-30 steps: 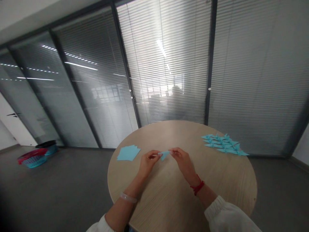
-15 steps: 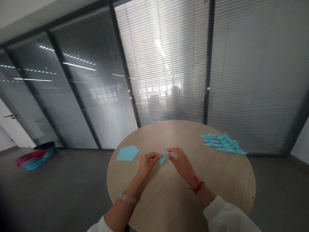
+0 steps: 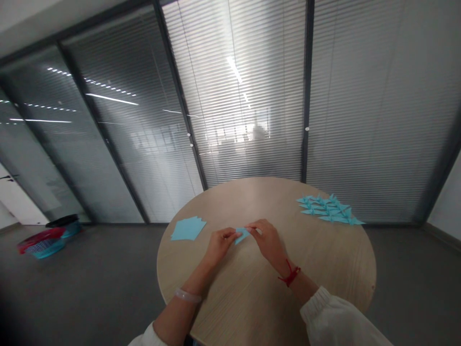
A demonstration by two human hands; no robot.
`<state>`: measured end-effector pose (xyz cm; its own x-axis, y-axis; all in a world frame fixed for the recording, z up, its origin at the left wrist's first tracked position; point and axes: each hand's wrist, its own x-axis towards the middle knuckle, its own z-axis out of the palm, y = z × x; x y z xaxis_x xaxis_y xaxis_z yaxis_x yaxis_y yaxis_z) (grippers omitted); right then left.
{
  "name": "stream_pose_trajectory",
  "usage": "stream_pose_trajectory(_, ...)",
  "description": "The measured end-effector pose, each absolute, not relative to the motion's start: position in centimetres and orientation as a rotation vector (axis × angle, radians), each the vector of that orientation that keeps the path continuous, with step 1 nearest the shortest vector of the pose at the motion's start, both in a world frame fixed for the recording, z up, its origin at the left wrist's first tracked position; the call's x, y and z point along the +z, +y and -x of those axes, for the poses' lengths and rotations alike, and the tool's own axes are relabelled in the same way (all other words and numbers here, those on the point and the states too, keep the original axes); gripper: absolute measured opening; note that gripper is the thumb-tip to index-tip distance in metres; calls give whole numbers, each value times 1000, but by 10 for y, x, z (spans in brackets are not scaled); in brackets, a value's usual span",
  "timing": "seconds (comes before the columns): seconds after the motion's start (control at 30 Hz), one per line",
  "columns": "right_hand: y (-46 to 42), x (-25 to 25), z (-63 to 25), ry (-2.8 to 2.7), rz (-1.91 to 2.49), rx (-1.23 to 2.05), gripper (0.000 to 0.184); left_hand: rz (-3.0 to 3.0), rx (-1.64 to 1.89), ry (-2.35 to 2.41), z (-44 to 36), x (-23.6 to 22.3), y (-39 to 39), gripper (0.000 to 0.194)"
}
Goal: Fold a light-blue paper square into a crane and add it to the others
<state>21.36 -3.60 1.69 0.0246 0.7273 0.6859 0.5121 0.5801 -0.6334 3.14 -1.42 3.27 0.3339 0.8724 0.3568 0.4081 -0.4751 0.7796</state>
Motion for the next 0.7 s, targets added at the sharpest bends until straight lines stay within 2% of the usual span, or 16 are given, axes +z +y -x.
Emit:
stream_pose_trajectory(0.33,-37,18,-214,-1743,1060,230,24,-2057,944,1093,-33,30,-11,37)
stream_pose_trajectory(0.7,-31,12,-216,-1569,1108,292,23,-2044,900,1072,-33,35,-16,42)
